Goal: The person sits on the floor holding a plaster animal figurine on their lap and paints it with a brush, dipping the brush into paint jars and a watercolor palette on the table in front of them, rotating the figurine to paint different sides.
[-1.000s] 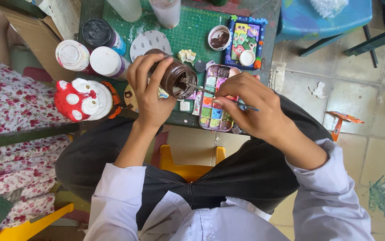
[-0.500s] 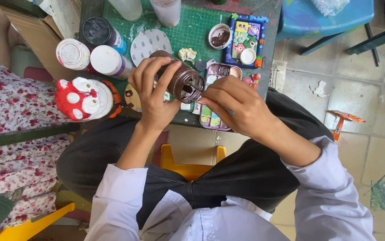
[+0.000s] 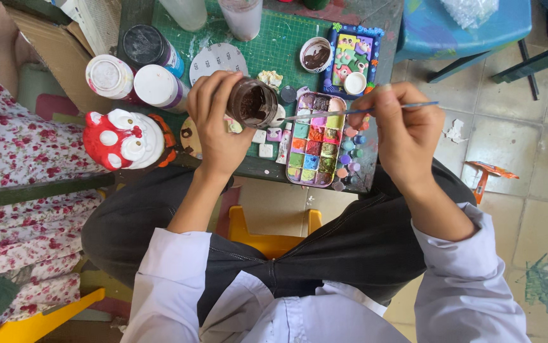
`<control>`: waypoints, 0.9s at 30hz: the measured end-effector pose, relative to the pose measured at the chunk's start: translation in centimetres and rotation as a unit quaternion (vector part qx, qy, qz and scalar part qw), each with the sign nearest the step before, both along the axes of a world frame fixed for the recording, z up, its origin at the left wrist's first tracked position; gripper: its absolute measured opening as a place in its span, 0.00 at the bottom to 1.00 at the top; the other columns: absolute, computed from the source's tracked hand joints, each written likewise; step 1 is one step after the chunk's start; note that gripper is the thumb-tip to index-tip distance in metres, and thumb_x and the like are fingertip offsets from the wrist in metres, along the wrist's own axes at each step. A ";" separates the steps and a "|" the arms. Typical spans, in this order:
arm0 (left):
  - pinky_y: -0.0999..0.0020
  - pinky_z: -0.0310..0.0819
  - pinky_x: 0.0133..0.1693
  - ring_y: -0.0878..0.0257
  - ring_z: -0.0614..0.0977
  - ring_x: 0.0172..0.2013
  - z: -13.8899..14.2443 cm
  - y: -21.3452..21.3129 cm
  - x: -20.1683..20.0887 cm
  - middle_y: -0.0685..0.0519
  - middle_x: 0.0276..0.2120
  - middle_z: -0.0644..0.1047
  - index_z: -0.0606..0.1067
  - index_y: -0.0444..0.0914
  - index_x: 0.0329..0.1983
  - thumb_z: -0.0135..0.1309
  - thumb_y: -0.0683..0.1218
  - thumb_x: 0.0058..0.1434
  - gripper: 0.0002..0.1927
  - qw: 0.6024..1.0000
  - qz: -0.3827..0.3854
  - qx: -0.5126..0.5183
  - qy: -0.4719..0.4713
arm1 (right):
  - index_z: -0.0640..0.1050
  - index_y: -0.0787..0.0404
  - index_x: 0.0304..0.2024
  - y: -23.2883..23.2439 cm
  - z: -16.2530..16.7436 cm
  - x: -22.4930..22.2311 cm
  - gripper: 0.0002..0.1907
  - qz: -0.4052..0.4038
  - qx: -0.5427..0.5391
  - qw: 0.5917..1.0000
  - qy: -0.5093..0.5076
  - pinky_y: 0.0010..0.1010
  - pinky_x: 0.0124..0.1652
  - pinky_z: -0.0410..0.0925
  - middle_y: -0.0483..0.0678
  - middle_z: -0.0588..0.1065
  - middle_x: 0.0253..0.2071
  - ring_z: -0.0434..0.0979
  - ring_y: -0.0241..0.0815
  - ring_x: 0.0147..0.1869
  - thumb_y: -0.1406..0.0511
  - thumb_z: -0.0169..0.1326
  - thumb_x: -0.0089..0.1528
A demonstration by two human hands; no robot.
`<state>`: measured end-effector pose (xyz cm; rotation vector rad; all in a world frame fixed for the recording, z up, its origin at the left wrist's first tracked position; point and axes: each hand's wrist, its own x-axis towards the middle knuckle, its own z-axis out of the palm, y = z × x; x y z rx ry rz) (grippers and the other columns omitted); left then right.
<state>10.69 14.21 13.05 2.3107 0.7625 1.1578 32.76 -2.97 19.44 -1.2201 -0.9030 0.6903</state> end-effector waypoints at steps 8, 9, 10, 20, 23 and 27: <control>0.55 0.67 0.67 0.48 0.73 0.64 -3.1 3.3 1.6 0.42 0.63 0.71 0.65 0.32 0.69 0.76 0.43 0.57 0.42 0.988 0.066 -0.112 -0.085 | 0.71 0.69 0.42 -1.4 -2.2 1.7 0.18 -0.027 0.070 0.985 0.157 0.31 0.40 0.70 0.57 0.75 0.33 0.76 0.43 0.34 0.60 0.46 0.81; 0.56 0.68 0.66 0.48 0.75 0.63 -3.4 3.7 1.8 0.42 0.62 0.72 0.65 0.32 0.68 0.76 0.43 0.57 0.41 0.983 0.074 -0.140 -0.093 | 0.71 0.69 0.42 -1.7 -2.3 1.7 0.18 -0.028 0.067 0.985 0.155 0.31 0.40 0.70 0.57 0.75 0.32 0.76 0.43 0.34 0.60 0.46 0.81; 0.56 0.70 0.66 0.49 0.77 0.63 -3.6 4.1 1.9 0.42 0.61 0.73 0.65 0.32 0.68 0.75 0.42 0.57 0.41 0.977 0.081 -0.167 -0.102 | 0.71 0.69 0.42 -1.9 -2.4 1.7 0.19 -0.029 0.064 0.985 0.155 0.32 0.40 0.70 0.56 0.75 0.32 0.76 0.43 0.35 0.60 0.46 0.81; 0.58 0.70 0.63 0.50 0.78 0.61 -4.1 4.3 3.1 0.40 0.60 0.75 0.64 0.29 0.67 0.75 0.43 0.53 0.43 0.968 0.129 -0.207 -0.059 | 0.72 0.69 0.42 -2.1 -2.8 1.7 0.19 -0.020 0.061 0.989 0.135 0.32 0.38 0.70 0.55 0.75 0.32 0.76 0.43 0.34 0.59 0.46 0.80; 0.60 0.71 0.66 0.51 0.80 0.63 -4.0 4.3 3.5 0.41 0.61 0.77 0.67 0.30 0.68 0.74 0.44 0.55 0.41 0.960 0.122 -0.242 -0.070 | 0.72 0.69 0.42 -2.1 -3.0 1.1 0.20 -0.016 0.048 0.989 0.140 0.32 0.39 0.70 0.55 0.74 0.32 0.76 0.44 0.35 0.58 0.45 0.80; 0.58 0.66 0.66 0.44 0.73 0.65 -4.0 3.6 2.7 0.33 0.65 0.68 0.57 0.23 0.71 0.76 0.46 0.54 0.51 0.974 0.121 -0.189 -0.033 | 0.73 0.66 0.43 -2.3 -3.4 0.4 0.20 -0.006 0.033 0.980 0.196 0.32 0.38 0.70 0.53 0.74 0.30 0.78 0.46 0.35 0.56 0.42 0.79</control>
